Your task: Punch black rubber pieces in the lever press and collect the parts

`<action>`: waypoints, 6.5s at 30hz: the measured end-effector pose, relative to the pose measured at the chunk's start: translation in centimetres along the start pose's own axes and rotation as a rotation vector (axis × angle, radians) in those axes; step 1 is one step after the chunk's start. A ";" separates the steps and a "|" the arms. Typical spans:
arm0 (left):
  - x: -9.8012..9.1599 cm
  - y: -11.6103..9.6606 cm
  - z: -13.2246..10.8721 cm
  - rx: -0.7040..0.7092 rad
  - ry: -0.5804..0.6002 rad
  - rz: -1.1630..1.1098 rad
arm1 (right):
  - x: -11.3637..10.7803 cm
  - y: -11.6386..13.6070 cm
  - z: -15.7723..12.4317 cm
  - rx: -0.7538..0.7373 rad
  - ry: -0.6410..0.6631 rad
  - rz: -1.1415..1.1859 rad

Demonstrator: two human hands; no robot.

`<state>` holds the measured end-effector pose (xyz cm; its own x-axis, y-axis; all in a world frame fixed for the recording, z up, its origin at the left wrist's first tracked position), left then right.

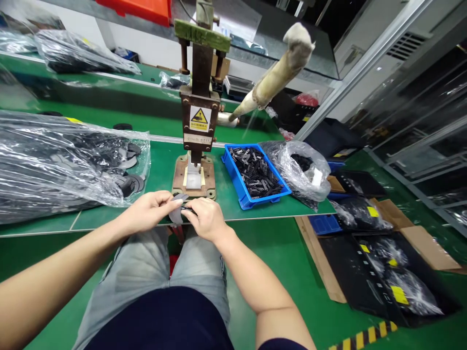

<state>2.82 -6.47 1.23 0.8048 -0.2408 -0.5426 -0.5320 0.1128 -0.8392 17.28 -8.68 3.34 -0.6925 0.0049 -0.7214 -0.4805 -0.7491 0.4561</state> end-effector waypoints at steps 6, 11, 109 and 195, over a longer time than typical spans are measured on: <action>-0.4 -1.8 -0.4 0.006 -0.059 0.193 | 0.4 0.4 0.1 -0.089 0.032 -0.119; 0.5 -0.9 0.6 -0.021 0.076 0.106 | 0.4 0.9 -0.1 -0.141 0.011 -0.113; 1.1 -1.1 -2.2 0.418 -0.180 -0.058 | -9.4 -9.8 -2.9 0.738 -0.105 0.423; -18.0 10.5 14.4 -0.147 -0.136 1.219 | -15.7 1.1 1.2 -0.191 -0.823 0.108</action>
<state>-13.48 12.98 1.64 -0.2211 0.0491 -0.9740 -0.9711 0.0813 0.2245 27.00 -8.73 15.80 -0.9354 0.3516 -0.0364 -0.3413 -0.8715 0.3520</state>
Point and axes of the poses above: each hand's wrist, its own z-axis towards the middle knuckle, its own x-axis out of the palm, y = z × x, the point moved 10 cm from there along z, towards the middle knuckle, and after that the axes turned 4 degrees about z, right-handed, at the moved point
